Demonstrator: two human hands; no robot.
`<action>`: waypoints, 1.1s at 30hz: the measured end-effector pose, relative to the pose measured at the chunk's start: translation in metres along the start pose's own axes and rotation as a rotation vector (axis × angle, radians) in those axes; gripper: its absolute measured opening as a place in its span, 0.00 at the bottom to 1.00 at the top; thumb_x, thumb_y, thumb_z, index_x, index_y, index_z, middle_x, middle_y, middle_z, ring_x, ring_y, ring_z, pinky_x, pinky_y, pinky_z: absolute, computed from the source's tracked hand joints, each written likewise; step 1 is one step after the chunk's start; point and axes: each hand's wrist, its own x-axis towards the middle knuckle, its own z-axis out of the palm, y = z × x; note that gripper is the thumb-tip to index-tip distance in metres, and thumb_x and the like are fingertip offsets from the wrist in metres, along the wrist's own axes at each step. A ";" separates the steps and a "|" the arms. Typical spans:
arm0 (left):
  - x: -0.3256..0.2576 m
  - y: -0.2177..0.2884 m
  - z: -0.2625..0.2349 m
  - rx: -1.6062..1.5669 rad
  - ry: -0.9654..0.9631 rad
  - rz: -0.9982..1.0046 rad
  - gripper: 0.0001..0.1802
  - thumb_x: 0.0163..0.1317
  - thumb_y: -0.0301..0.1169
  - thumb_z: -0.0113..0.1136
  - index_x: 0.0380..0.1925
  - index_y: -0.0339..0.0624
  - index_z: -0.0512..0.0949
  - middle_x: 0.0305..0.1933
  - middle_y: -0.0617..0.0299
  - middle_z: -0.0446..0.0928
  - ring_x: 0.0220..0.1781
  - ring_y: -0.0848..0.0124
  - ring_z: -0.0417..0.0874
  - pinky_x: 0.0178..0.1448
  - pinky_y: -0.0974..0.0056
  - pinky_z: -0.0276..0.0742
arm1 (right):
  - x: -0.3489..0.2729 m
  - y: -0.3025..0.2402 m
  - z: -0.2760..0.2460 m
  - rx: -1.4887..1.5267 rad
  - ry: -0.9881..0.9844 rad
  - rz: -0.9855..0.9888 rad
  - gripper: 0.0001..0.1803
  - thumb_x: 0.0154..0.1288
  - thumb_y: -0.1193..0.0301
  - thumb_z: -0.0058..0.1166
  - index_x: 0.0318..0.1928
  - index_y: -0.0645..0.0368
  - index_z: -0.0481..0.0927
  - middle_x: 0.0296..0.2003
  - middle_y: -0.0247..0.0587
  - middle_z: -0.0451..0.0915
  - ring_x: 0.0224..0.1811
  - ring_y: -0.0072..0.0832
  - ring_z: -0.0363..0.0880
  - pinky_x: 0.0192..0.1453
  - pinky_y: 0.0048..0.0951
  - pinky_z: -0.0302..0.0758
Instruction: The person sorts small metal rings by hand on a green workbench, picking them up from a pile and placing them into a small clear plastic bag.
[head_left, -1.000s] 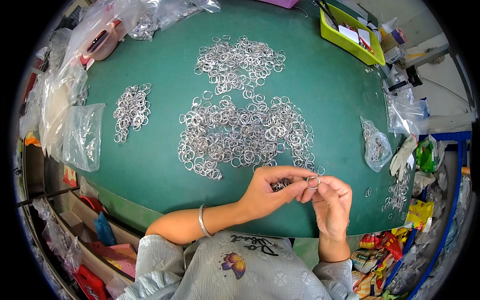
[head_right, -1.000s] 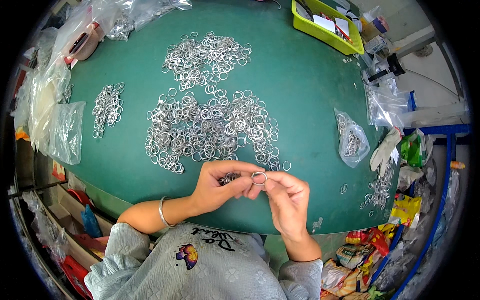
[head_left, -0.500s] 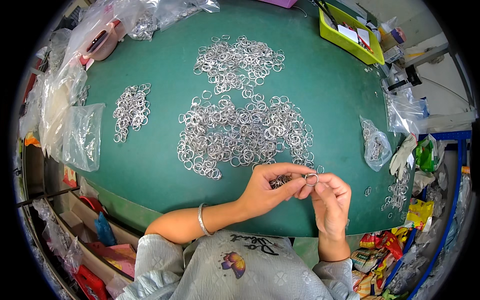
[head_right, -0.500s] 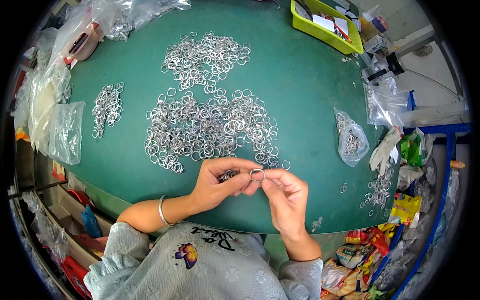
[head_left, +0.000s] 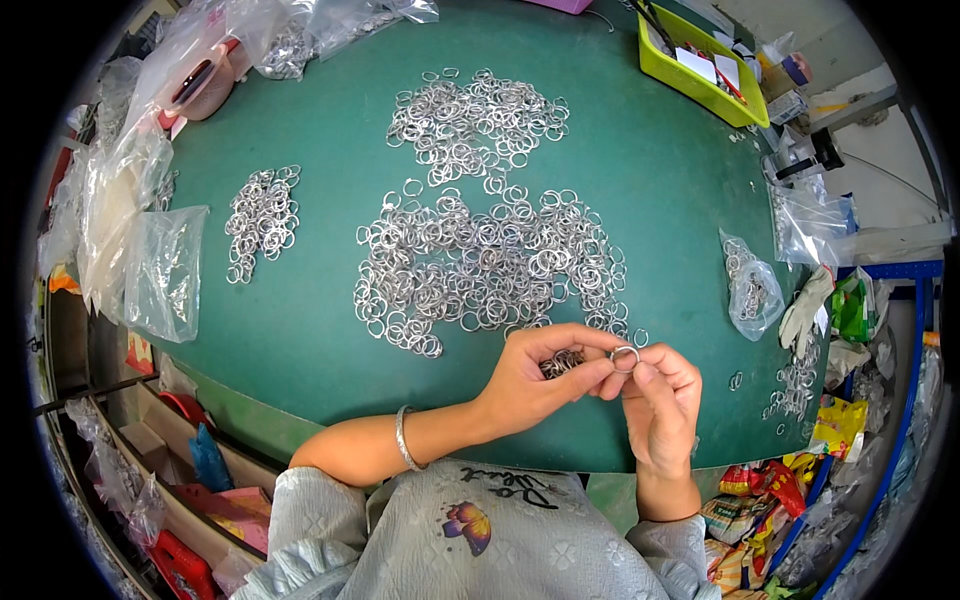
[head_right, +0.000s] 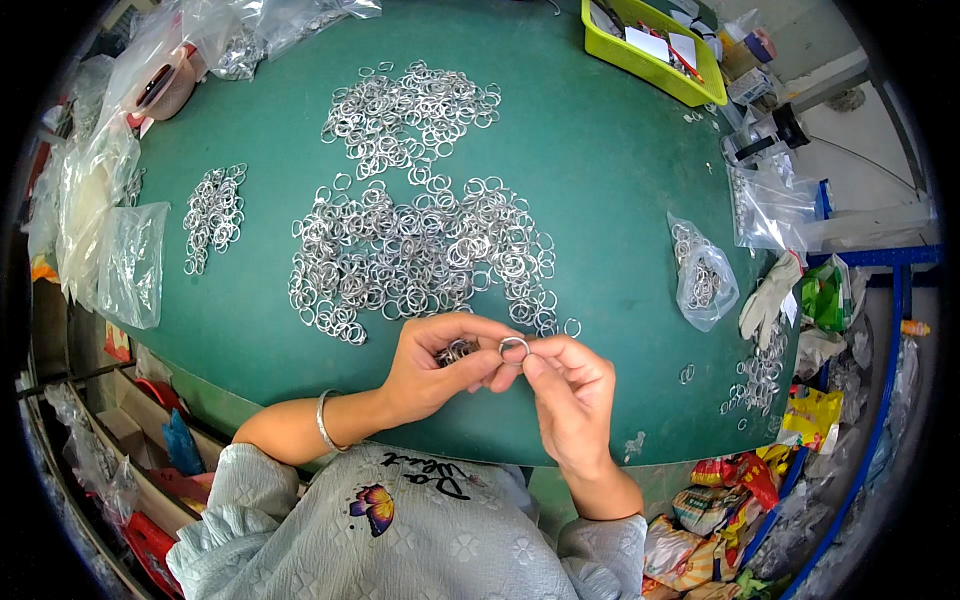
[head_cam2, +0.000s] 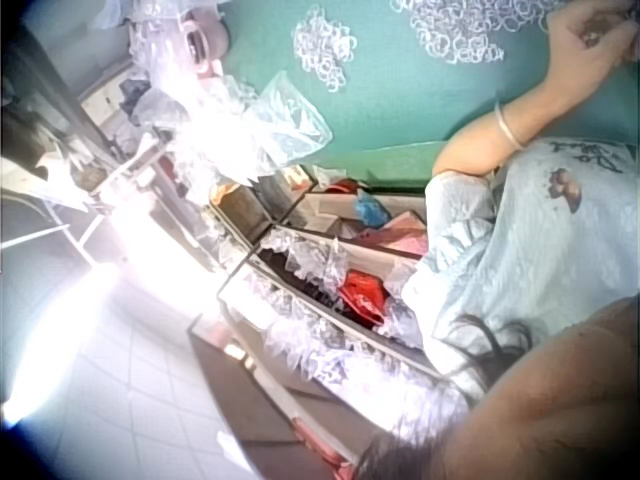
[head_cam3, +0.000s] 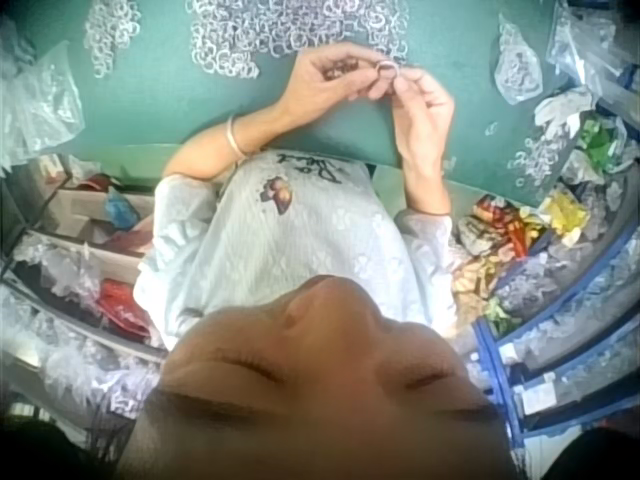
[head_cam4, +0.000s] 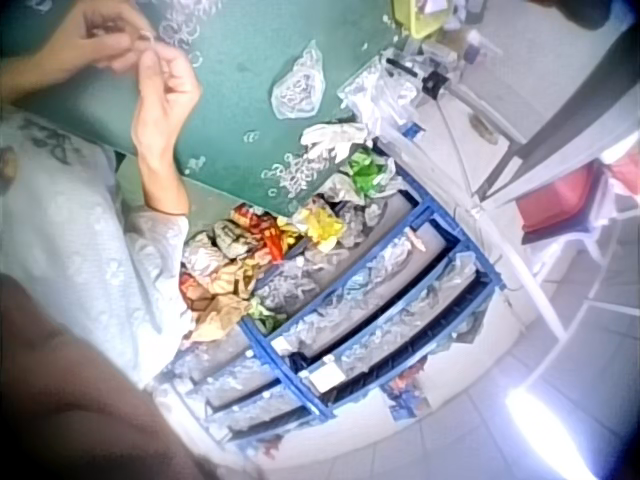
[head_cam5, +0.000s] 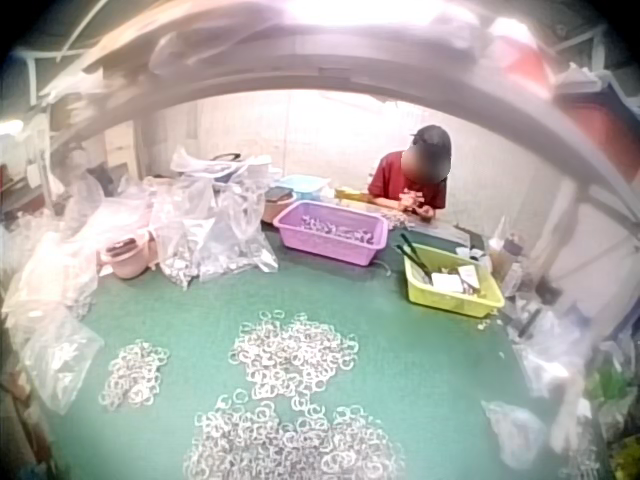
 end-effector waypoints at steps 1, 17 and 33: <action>0.000 0.000 0.000 -0.006 0.003 -0.006 0.10 0.56 0.25 0.55 0.38 0.36 0.77 0.27 0.65 0.76 0.23 0.84 0.70 0.26 0.78 0.66 | 0.000 0.000 0.000 0.009 -0.002 -0.003 0.07 0.62 0.79 0.43 0.36 0.69 0.74 0.28 0.45 0.77 0.31 0.28 0.76 0.40 0.30 0.71; -0.003 -0.002 0.000 -0.102 -0.028 0.032 0.08 0.54 0.23 0.57 0.35 0.35 0.75 0.26 0.65 0.76 0.29 0.82 0.74 0.34 0.76 0.70 | 0.000 0.006 -0.002 -0.017 -0.002 -0.069 0.06 0.62 0.78 0.44 0.33 0.68 0.73 0.33 0.46 0.76 0.30 0.26 0.73 0.37 0.27 0.70; -0.002 0.002 0.003 -0.078 -0.011 0.142 0.13 0.48 0.16 0.61 0.36 0.32 0.74 0.25 0.62 0.75 0.28 0.78 0.76 0.33 0.73 0.72 | 0.000 0.005 0.000 -0.179 -0.051 -0.193 0.07 0.63 0.76 0.42 0.32 0.68 0.71 0.29 0.43 0.73 0.30 0.23 0.70 0.36 0.24 0.68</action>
